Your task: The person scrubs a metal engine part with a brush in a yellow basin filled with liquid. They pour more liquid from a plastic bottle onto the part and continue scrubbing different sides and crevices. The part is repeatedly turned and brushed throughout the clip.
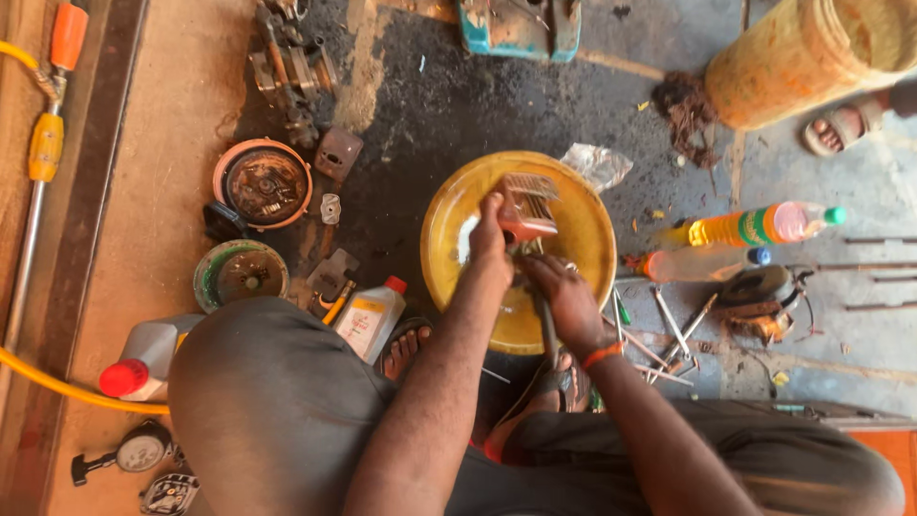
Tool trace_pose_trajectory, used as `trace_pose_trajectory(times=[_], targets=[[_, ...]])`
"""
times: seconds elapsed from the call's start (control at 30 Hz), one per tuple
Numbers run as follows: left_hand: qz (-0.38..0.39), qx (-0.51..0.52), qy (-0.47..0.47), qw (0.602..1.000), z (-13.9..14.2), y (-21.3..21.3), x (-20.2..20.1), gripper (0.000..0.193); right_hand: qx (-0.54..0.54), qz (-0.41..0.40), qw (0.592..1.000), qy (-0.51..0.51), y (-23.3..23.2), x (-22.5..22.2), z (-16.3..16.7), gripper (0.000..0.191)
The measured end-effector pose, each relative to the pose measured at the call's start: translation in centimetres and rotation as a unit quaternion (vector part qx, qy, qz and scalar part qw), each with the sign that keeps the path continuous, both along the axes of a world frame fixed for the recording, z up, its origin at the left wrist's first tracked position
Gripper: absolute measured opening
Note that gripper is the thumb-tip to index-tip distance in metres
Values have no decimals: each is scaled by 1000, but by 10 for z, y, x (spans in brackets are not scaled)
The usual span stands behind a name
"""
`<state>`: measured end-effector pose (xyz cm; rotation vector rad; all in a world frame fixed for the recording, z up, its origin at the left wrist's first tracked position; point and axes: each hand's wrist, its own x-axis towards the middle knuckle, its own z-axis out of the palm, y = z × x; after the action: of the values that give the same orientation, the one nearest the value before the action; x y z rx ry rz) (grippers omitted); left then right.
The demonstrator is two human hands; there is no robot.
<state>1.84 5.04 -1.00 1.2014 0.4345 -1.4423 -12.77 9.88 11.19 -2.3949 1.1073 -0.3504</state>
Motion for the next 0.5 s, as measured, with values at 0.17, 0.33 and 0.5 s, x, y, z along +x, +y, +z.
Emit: trace_pose_trajectory(times=[0.17,0.33,0.5], targets=[[56,-53,71,994,-1,-1,6,58,21,-90,996,4,-22,-33,-69,22],[62,-99,86,989,2,0,9,59,-14,-170,985,9,-17,-33,-162,34],[79,-146,90,982,0,-1,8,64,76,-18,997,-21,-3,-33,-195,20]])
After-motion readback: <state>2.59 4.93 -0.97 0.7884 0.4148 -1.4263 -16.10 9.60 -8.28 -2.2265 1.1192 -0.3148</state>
